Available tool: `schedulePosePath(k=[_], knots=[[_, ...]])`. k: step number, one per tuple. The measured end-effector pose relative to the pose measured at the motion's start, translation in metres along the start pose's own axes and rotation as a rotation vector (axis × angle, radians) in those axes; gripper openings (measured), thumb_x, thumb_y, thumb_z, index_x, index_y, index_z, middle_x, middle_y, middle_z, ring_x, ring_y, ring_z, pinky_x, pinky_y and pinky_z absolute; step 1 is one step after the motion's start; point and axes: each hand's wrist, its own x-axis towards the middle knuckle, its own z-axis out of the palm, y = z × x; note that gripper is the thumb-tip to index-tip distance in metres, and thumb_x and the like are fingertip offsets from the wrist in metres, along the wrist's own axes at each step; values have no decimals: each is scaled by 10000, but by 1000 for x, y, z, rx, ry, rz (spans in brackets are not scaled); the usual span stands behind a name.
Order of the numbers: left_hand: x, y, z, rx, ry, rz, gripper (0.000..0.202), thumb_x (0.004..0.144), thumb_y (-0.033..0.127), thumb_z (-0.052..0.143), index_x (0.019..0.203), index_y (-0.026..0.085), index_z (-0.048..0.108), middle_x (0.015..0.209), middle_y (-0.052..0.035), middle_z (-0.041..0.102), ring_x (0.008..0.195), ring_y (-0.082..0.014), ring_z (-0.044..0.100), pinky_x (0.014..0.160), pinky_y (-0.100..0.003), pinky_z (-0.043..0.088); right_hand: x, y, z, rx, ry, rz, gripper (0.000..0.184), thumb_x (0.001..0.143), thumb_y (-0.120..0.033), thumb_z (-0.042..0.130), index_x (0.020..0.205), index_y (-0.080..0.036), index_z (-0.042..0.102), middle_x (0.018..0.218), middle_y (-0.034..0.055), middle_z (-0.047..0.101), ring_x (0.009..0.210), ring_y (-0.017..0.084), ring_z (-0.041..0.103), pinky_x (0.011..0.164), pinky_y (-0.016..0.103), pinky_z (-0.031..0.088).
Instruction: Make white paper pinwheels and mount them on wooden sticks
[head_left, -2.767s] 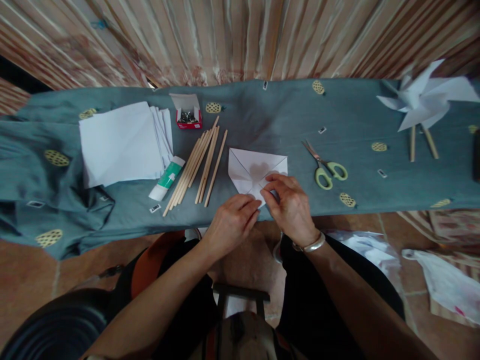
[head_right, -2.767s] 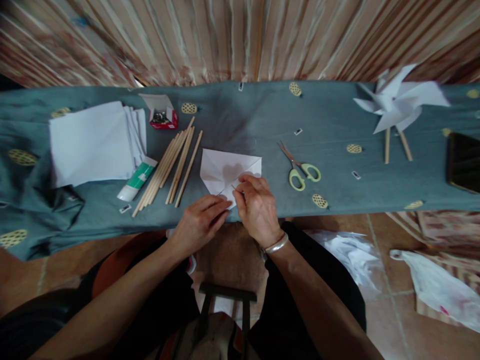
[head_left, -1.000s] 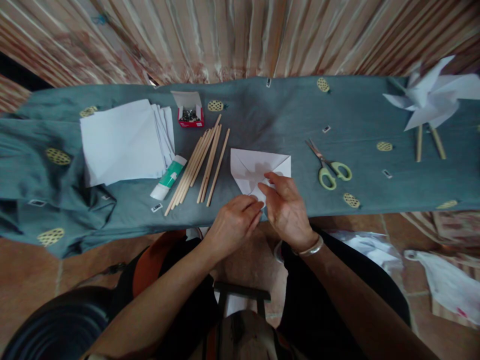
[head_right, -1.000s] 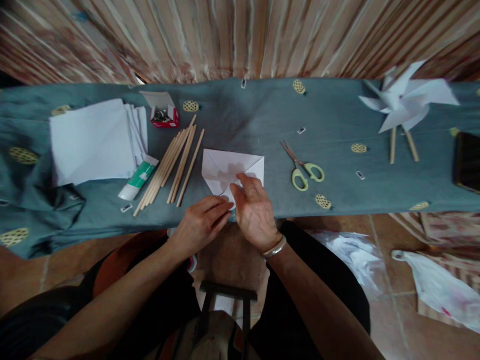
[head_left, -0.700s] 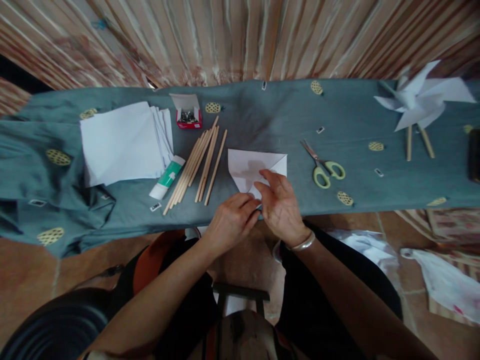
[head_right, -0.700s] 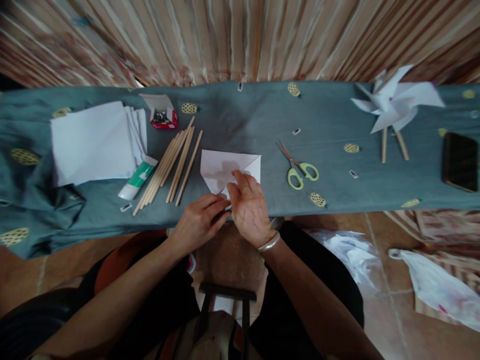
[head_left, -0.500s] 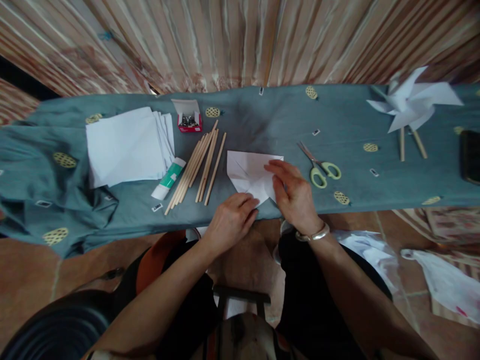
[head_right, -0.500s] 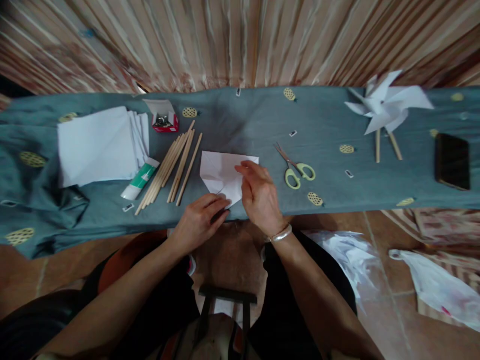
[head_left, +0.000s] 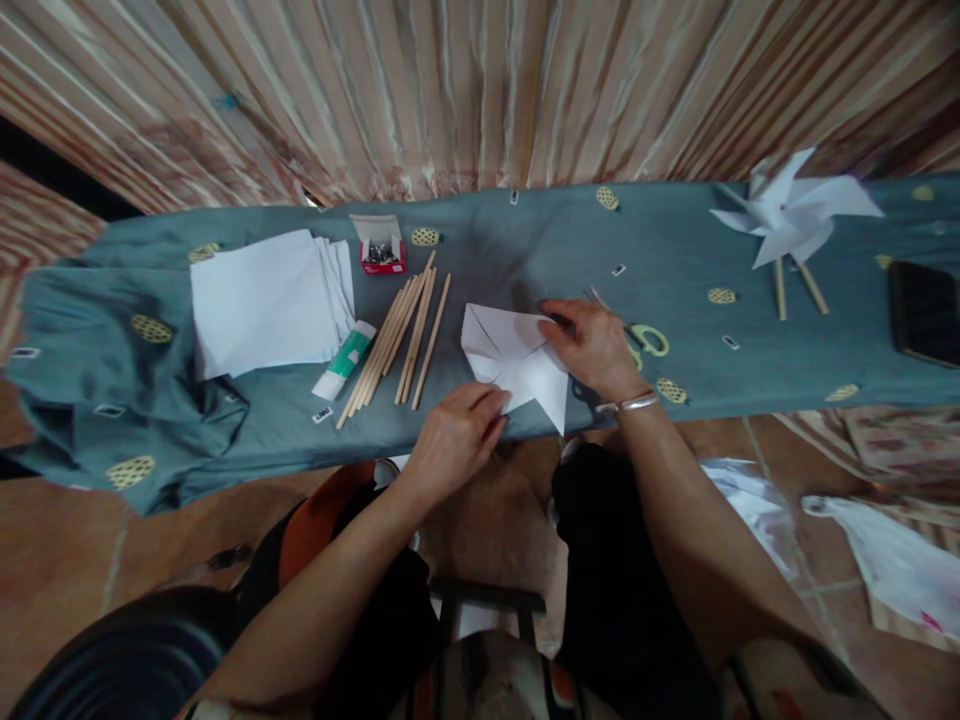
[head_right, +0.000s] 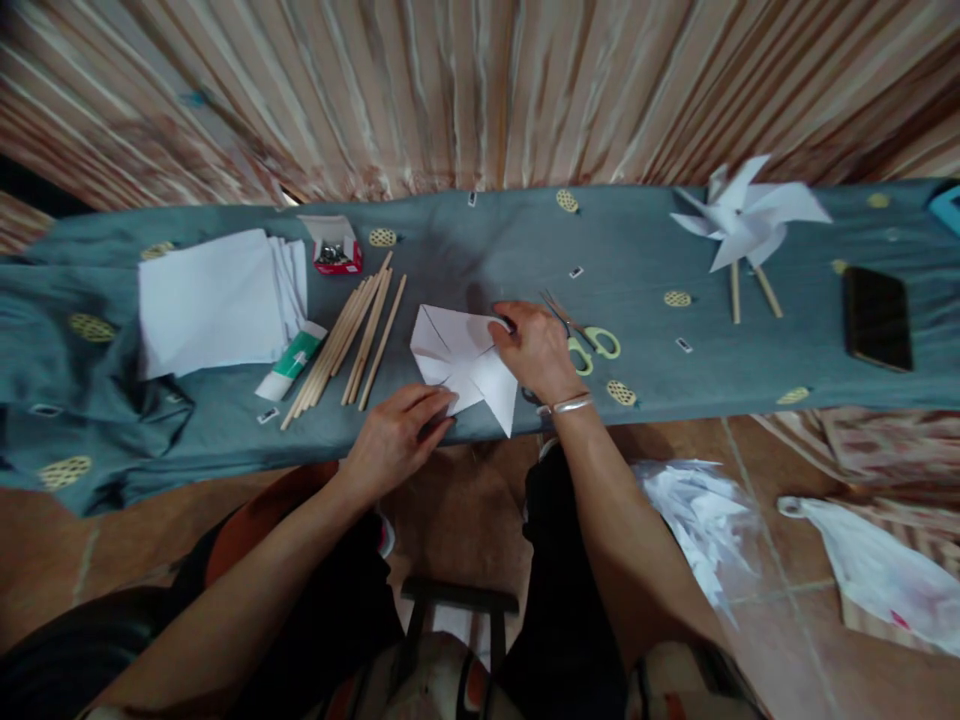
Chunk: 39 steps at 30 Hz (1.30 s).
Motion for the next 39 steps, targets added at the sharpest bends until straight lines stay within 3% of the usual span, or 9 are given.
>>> schedulePosePath(k=[4, 9, 14, 17, 20, 24, 28, 33, 39], knots=[[1, -3, -7, 21, 27, 6, 260, 879, 159, 553, 1133, 138, 600, 1066, -108, 649, 981, -215, 615, 871, -378, 544, -4, 16, -12, 304, -22, 162, 319, 771, -301, 631, 1048, -165, 714, 820, 52, 730, 719, 196, 659, 716, 351, 533], [7, -5, -13, 44, 80, 32, 306, 884, 130, 522, 1185, 145, 578, 1116, -106, 633, 1004, -223, 576, 881, -400, 526, -13, 30, -20, 666, -54, 347, 397, 675, -342, 724, 1035, -176, 695, 716, 18, 704, 588, 152, 611, 583, 303, 515], [12, 3, -14, 39, 144, 56, 382, 897, 195, 533, 1276, 154, 510, 1280, -124, 560, 1161, -251, 496, 988, -436, 452, -25, 36, -19, 744, 152, 488, 318, 630, -318, 754, 913, -185, 696, 683, 7, 687, 592, 143, 603, 594, 294, 503], [12, 10, -7, 34, 104, 115, 389, 898, 278, 556, 1253, 123, 522, 1225, -136, 588, 1124, -255, 505, 961, -425, 450, -37, 35, -16, 712, 149, 519, 308, 657, -344, 726, 917, -182, 693, 705, 19, 698, 580, 145, 602, 562, 288, 494], [11, 15, 2, 58, 17, 149, 392, 887, 330, 572, 1208, 107, 550, 1154, -137, 619, 1059, -263, 529, 896, -423, 458, -51, 28, -15, 566, 78, 479, 316, 704, -377, 683, 939, -166, 696, 697, 30, 702, 542, 144, 587, 518, 278, 468], [11, 13, 10, 98, -68, 91, 323, 885, 283, 569, 1171, 133, 575, 1127, -128, 628, 1031, -270, 541, 839, -423, 463, -67, 13, -24, 223, 6, 347, 249, 798, -381, 601, 887, -179, 716, 698, 40, 708, 611, 181, 640, 579, 294, 477], [12, 9, 13, 69, -71, 70, 291, 894, 244, 553, 1161, 129, 573, 1103, -118, 630, 1008, -247, 551, 858, -404, 482, -75, 5, -34, 0, 83, 204, 239, 854, -335, 540, 942, -198, 715, 869, 70, 747, 776, 230, 689, 730, 347, 521], [13, 9, 14, 46, -41, 79, 235, 930, 239, 496, 1121, 136, 584, 1037, -98, 646, 965, -218, 566, 854, -380, 507, -76, 4, -37, 87, 97, 15, 236, 871, -252, 497, 980, -214, 703, 1039, 72, 729, 1006, 233, 660, 944, 398, 490], [13, 7, 10, 23, -13, 79, 230, 954, 181, 431, 1105, 144, 600, 986, -77, 662, 914, -188, 591, 820, -336, 525, -74, 7, -33, 357, -76, 47, 292, 846, -187, 482, 1051, -225, 686, 1158, 60, 689, 1119, 200, 618, 1006, 393, 456]])
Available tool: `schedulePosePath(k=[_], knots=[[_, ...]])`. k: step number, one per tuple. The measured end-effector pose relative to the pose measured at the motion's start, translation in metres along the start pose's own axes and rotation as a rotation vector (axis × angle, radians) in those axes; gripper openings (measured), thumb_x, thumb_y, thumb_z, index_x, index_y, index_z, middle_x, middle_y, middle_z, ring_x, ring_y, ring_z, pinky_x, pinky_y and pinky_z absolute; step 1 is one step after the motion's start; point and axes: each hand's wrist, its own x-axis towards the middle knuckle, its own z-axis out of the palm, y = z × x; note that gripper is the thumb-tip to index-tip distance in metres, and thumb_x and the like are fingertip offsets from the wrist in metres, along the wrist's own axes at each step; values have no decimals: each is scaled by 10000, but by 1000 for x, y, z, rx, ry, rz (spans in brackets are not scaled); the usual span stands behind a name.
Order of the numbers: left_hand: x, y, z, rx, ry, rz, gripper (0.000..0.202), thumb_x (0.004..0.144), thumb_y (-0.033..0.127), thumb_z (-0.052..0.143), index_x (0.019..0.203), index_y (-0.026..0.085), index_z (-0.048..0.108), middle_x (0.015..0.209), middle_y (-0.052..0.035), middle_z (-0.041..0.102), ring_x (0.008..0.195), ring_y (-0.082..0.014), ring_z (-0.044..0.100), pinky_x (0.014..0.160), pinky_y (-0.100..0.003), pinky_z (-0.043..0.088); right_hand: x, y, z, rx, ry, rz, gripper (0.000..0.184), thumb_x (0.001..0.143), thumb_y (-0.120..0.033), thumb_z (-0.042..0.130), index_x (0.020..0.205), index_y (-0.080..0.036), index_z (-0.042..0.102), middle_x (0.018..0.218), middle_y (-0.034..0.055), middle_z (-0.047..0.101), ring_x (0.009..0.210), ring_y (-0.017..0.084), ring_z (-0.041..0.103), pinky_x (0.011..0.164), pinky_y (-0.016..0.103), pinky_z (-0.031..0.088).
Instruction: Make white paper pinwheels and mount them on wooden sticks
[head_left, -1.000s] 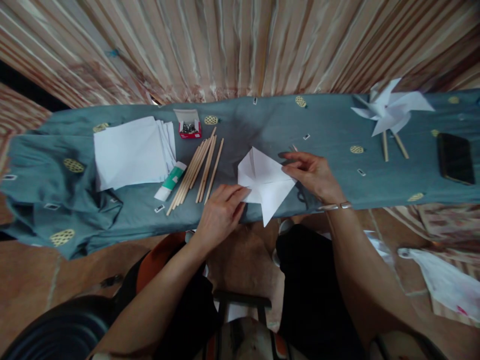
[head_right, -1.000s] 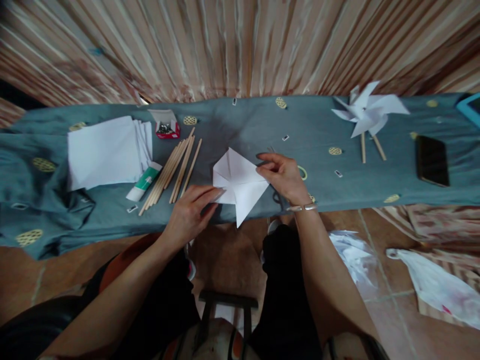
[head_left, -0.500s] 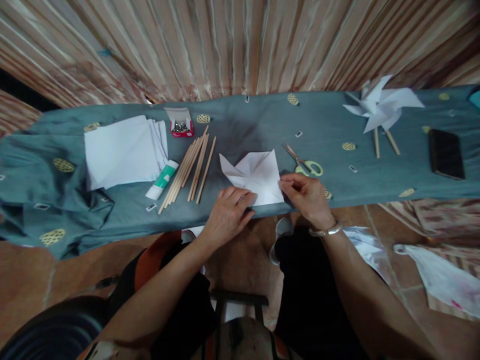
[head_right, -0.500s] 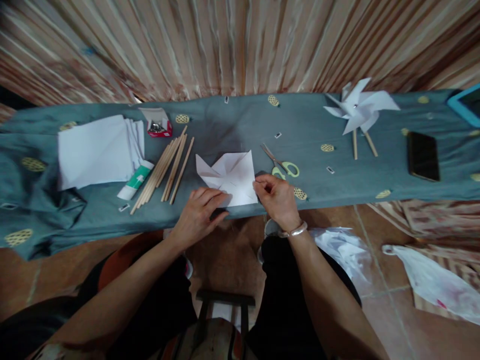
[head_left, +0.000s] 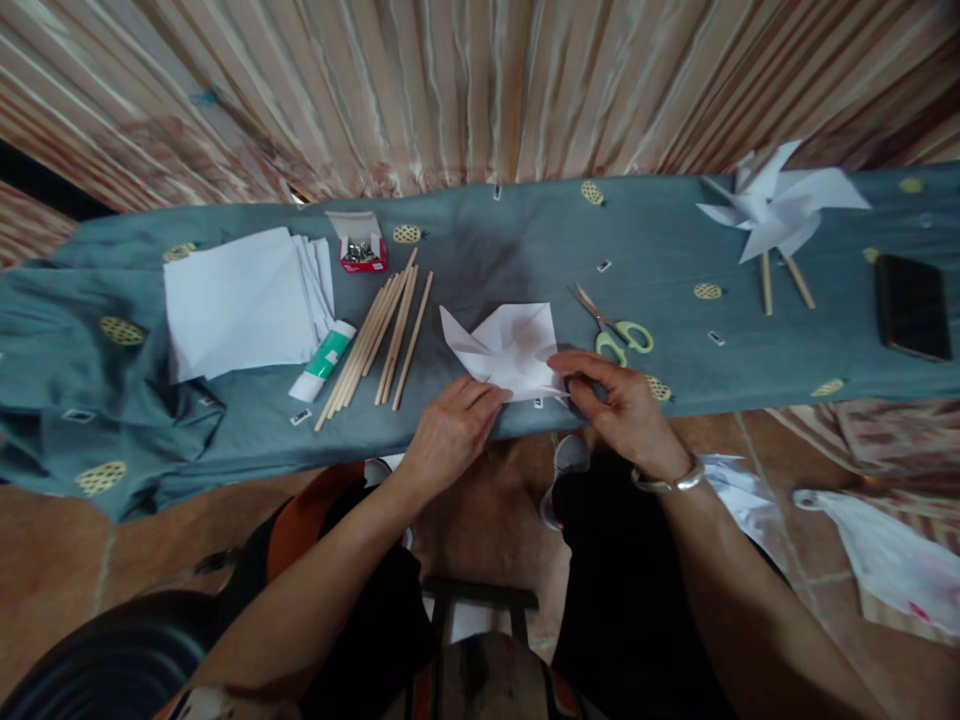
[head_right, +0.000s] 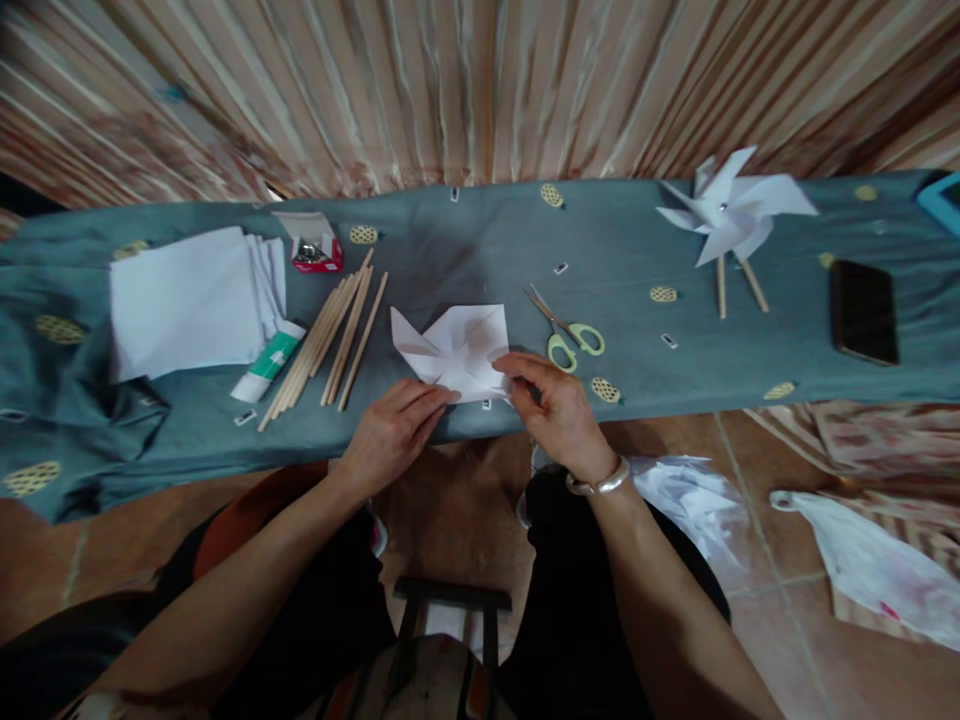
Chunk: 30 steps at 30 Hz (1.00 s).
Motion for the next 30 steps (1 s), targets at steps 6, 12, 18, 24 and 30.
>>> schedulePosePath(k=[6, 12, 18, 24, 30], knots=[[-3, -2, -3, -42, -13, -16, 237, 951, 169, 432, 1102, 133, 611, 1001, -82, 674, 914, -185, 590, 811, -332, 531, 6, 0, -1, 215, -147, 85, 242, 803, -199, 561, 976, -261, 720, 1142, 29, 697, 1100, 205, 623, 976, 398, 478], [-3, 2, -4, -50, -17, 8, 224, 937, 196, 470, 1089, 124, 617, 1007, -89, 671, 916, -194, 580, 821, -350, 530, 13, -4, 5, 232, -155, 167, 129, 782, -317, 663, 856, -241, 736, 934, 33, 734, 874, 195, 663, 838, 376, 521], [-4, 6, -1, -28, -20, 68, 218, 919, 176, 488, 1080, 105, 617, 1032, -99, 663, 951, -211, 563, 853, -374, 525, 17, -2, 24, 198, -89, 177, 271, 756, -300, 685, 1007, -200, 701, 843, 36, 706, 765, 172, 638, 728, 327, 512], [-4, 7, -2, -18, -48, 63, 223, 934, 175, 458, 1087, 123, 612, 1032, -94, 664, 959, -211, 566, 848, -383, 529, 18, -3, 29, 141, -63, 139, 286, 791, -287, 654, 1069, -224, 674, 893, 34, 720, 821, 179, 665, 793, 348, 521], [-4, 5, -3, -27, -86, 45, 230, 935, 171, 452, 1096, 128, 611, 1036, -103, 656, 980, -213, 569, 854, -389, 531, 25, -2, 25, 207, -35, 175, 299, 738, -295, 705, 1026, -217, 683, 837, 13, 706, 782, 168, 659, 783, 354, 526]])
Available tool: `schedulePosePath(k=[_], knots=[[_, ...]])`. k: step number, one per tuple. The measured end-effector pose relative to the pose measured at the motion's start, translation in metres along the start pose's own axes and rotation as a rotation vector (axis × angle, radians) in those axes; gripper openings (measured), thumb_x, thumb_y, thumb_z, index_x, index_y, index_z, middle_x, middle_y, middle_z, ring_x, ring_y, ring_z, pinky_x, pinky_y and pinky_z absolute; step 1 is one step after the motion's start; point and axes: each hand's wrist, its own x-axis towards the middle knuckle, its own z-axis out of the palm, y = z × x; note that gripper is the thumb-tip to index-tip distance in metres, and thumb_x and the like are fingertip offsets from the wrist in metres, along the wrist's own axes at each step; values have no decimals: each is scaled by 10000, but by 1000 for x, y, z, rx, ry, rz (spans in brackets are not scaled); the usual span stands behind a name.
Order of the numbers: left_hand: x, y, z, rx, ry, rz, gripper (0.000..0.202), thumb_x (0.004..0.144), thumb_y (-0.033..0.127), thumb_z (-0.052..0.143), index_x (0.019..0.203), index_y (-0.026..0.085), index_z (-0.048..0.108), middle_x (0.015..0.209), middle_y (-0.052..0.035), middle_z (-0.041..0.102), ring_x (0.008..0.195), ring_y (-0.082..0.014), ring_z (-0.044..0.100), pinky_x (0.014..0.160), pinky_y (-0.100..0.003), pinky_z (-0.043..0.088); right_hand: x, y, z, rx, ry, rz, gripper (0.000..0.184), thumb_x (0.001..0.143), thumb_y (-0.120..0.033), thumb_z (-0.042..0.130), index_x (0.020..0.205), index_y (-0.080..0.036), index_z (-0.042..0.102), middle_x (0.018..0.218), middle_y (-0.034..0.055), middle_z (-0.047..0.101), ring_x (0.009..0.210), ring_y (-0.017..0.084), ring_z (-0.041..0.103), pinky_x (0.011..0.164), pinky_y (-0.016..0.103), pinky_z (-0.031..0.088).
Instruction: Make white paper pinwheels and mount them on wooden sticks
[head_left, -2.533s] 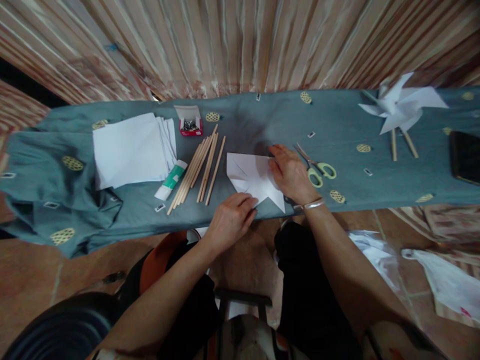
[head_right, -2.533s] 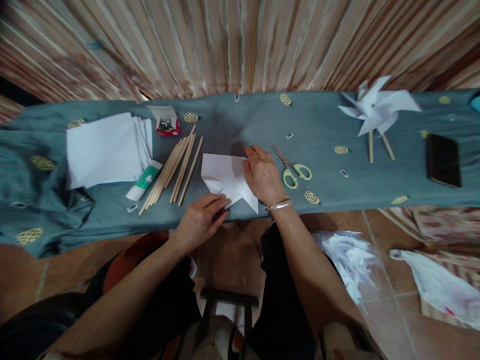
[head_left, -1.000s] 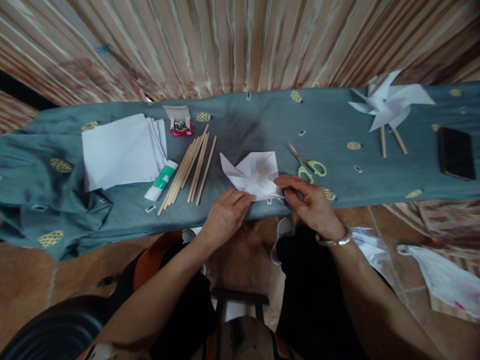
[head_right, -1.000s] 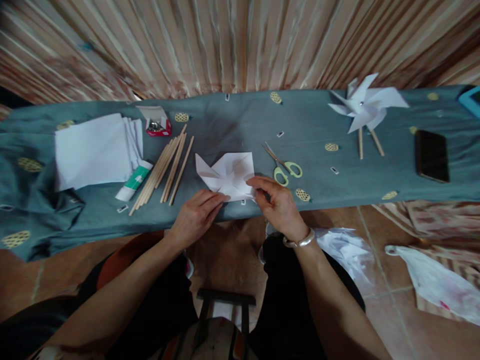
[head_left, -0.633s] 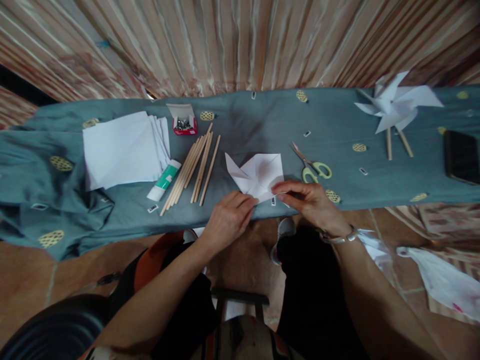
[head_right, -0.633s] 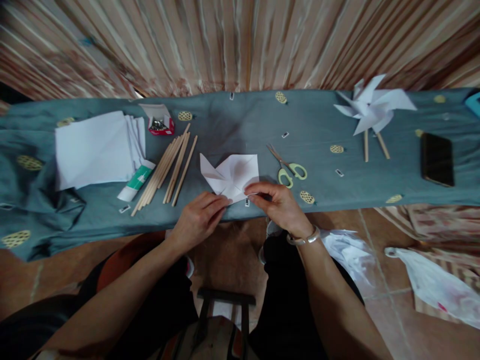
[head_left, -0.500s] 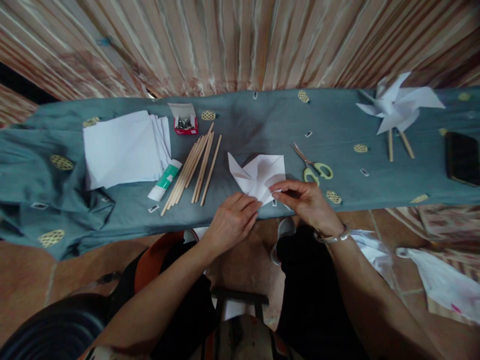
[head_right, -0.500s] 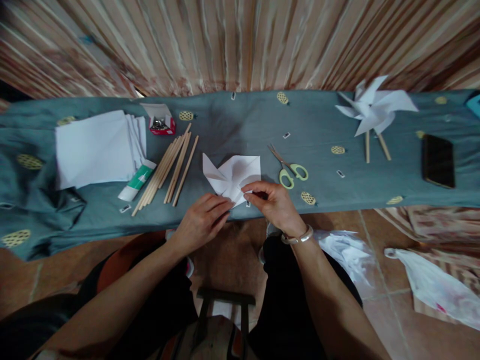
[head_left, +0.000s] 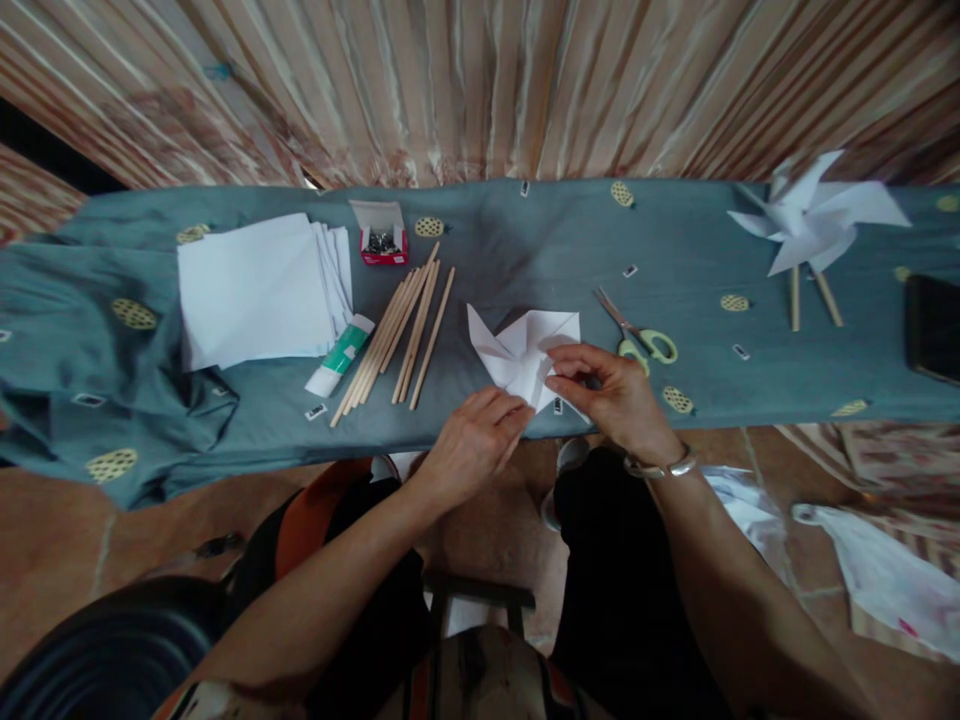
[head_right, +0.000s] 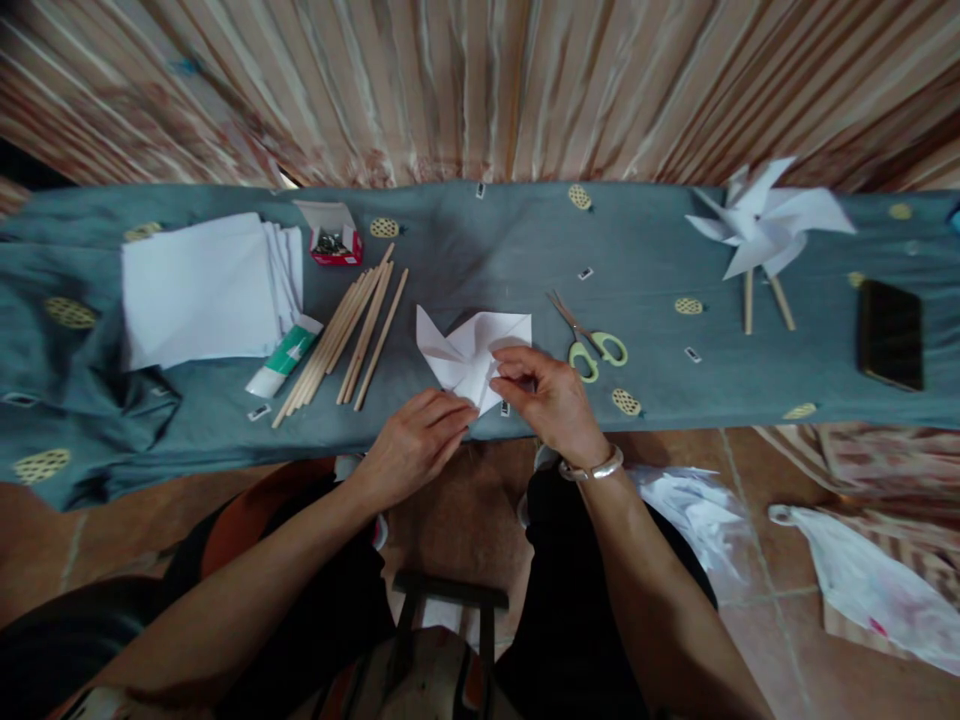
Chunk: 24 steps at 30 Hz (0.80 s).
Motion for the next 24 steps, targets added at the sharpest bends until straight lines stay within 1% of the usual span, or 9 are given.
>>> schedulePosePath(k=[3, 7, 9, 11, 13, 19, 24], knots=[[-1, -1, -1, -17, -20, -16, 230, 928, 157, 463, 1100, 132, 612, 1031, -101, 653, 962, -206, 572, 850, -374, 534, 3, -1, -5, 40, -37, 25, 315, 722, -307, 720, 1021, -216, 687, 847, 20, 711, 785, 170, 664, 758, 346, 534], [-2, -2, -1, -38, 1, -47, 247, 941, 161, 435, 1131, 136, 591, 1024, -89, 654, 929, -194, 576, 833, -352, 538, 7, 0, -9, 110, -116, 39, 325, 727, -308, 713, 1036, -213, 681, 864, 27, 718, 807, 169, 670, 740, 324, 539], [-3, -3, 0, -37, 9, -60, 288, 946, 158, 420, 1201, 126, 550, 999, -85, 655, 903, -192, 577, 823, -352, 539, 10, 0, -9, 80, -98, 27, 339, 727, -304, 708, 1050, -206, 676, 860, 26, 713, 799, 167, 665, 739, 323, 536], [-3, -3, 0, -29, -10, -53, 339, 943, 146, 417, 1270, 119, 502, 986, -82, 649, 900, -194, 575, 822, -357, 540, 11, -1, -6, -6, -54, -2, 343, 734, -296, 697, 1062, -200, 673, 843, 22, 707, 776, 163, 657, 755, 332, 533], [-3, -3, 0, -19, -34, -40, 364, 933, 126, 418, 1290, 130, 490, 1005, -83, 638, 924, -196, 572, 839, -365, 537, 12, -4, -2, -106, -30, -34, 337, 745, -283, 683, 1072, -201, 669, 831, 18, 709, 762, 163, 654, 772, 340, 531], [-1, -1, -2, -3, -67, -38, 304, 914, 100, 421, 1180, 137, 563, 1032, -100, 618, 954, -207, 571, 846, -376, 535, 11, -12, 4, -268, 1, -82, 335, 768, -254, 644, 1099, -201, 649, 825, 16, 713, 768, 176, 666, 769, 332, 533], [-2, -2, -2, 3, -41, -19, 301, 901, 83, 433, 1168, 139, 558, 1047, -94, 616, 960, -204, 569, 850, -370, 534, 9, -10, 5, -256, -7, -88, 352, 794, -247, 609, 1143, -196, 623, 862, 25, 715, 796, 186, 673, 782, 339, 529]])
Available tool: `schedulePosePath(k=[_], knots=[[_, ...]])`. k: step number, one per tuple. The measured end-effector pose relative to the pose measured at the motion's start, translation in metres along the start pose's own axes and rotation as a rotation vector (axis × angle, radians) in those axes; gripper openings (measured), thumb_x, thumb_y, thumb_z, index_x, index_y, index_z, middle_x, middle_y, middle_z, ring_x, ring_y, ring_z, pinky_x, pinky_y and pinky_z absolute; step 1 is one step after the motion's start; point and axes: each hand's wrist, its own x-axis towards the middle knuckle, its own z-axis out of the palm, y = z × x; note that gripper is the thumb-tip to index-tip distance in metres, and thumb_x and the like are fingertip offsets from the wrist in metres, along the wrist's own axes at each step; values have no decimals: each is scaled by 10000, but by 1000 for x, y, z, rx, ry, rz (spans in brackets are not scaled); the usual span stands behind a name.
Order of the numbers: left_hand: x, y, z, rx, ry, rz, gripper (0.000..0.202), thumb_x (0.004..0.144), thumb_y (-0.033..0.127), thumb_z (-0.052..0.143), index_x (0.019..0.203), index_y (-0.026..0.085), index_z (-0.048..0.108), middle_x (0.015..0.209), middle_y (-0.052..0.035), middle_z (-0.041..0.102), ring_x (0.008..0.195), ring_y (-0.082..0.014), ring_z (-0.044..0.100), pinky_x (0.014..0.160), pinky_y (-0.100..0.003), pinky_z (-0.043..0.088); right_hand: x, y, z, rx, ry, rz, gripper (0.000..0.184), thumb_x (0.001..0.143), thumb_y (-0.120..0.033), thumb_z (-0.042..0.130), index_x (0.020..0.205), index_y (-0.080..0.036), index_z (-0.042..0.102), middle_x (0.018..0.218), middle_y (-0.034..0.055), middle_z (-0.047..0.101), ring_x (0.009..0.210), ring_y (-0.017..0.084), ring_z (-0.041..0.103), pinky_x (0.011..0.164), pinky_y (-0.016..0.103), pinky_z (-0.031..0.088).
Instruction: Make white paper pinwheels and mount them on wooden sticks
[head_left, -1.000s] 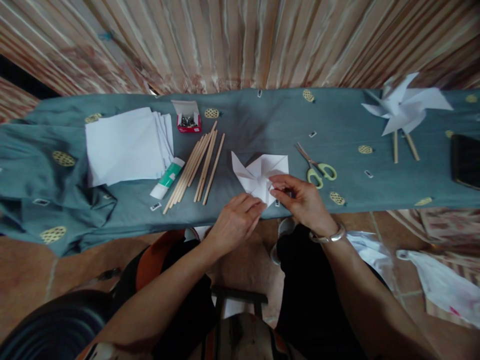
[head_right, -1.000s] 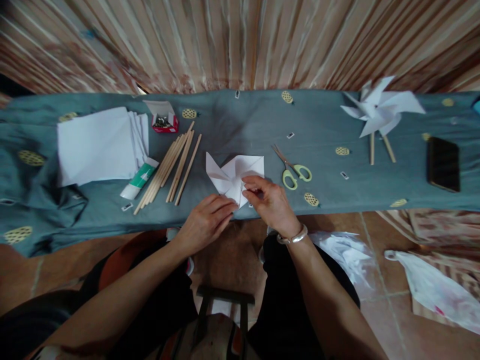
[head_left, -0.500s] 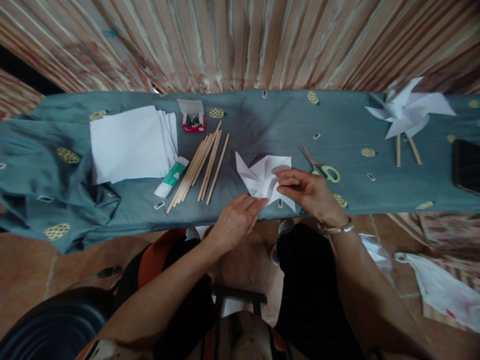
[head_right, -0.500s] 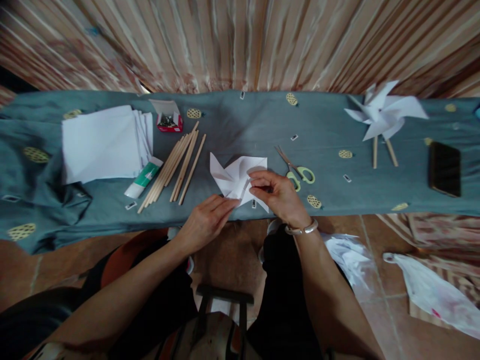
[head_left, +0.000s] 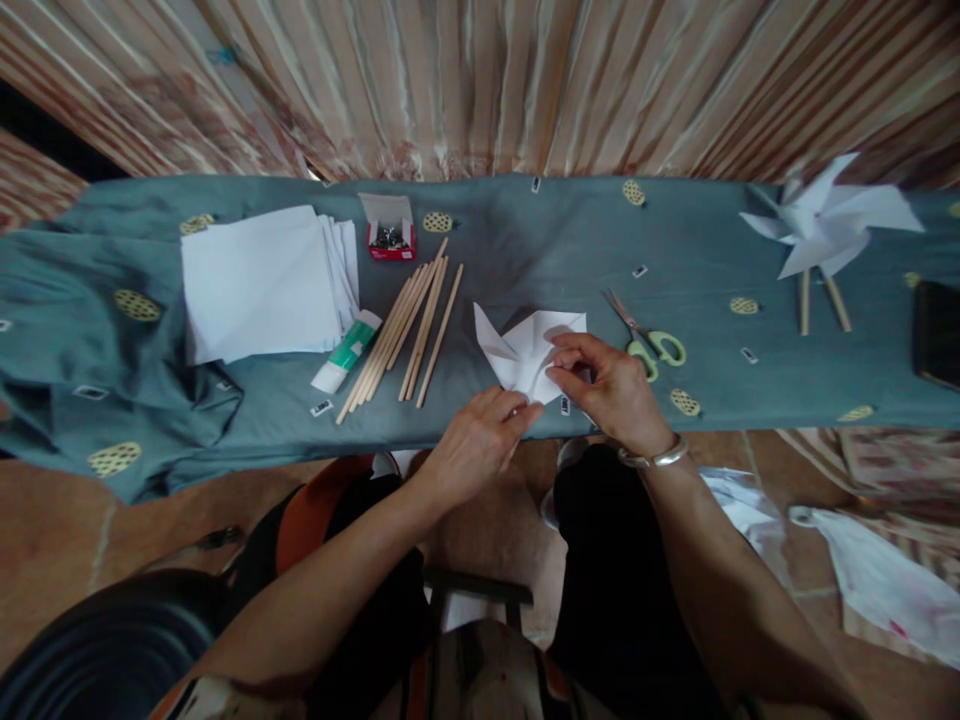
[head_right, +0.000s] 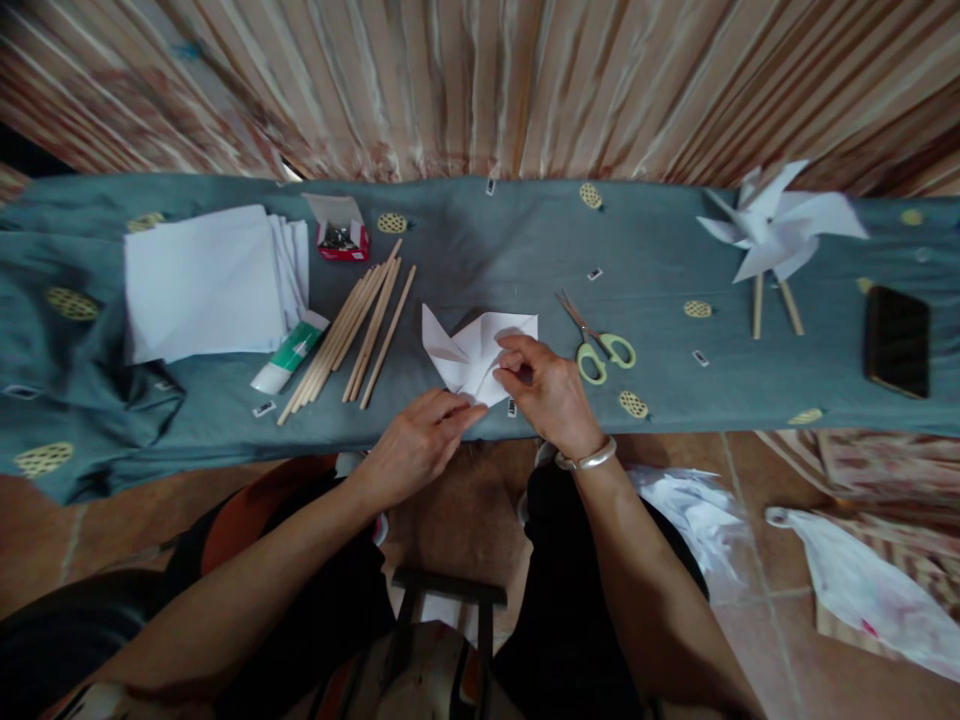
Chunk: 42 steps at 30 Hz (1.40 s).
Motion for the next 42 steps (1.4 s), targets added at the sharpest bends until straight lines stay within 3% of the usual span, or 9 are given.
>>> schedulePosePath(k=[10, 22, 33, 42], knots=[[-1, 1, 2, -35, 21, -7, 342, 901, 90, 434, 1226, 157, 513, 1093, -99, 607, 1021, -207, 574, 897, -390, 526, -3, -12, 8, -123, -4, -92, 298, 820, -219, 586, 1116, -220, 627, 882, 25, 704, 848, 202, 655, 842, 341, 509], [-2, 3, 1, -28, -13, -22, 307, 905, 103, 441, 1198, 139, 526, 1079, -95, 613, 976, -208, 567, 862, -383, 534, -2, -7, 16, -213, 53, -237, 258, 859, -238, 566, 1108, -185, 610, 833, 32, 700, 834, 209, 635, 787, 337, 519], [-2, 2, 1, -20, -14, -13, 311, 899, 98, 453, 1201, 126, 524, 1078, -93, 614, 974, -207, 558, 876, -379, 529, -4, -10, 17, -250, 100, -210, 303, 840, -252, 595, 1135, -184, 590, 875, 32, 705, 826, 209, 629, 775, 340, 528], [-1, 3, -1, -6, -34, -13, 293, 899, 102, 451, 1178, 125, 537, 1057, -96, 612, 964, -211, 561, 859, -375, 528, -11, -4, 25, -349, 146, -294, 331, 894, -261, 542, 1216, -181, 534, 933, 46, 690, 917, 221, 608, 804, 340, 519]])
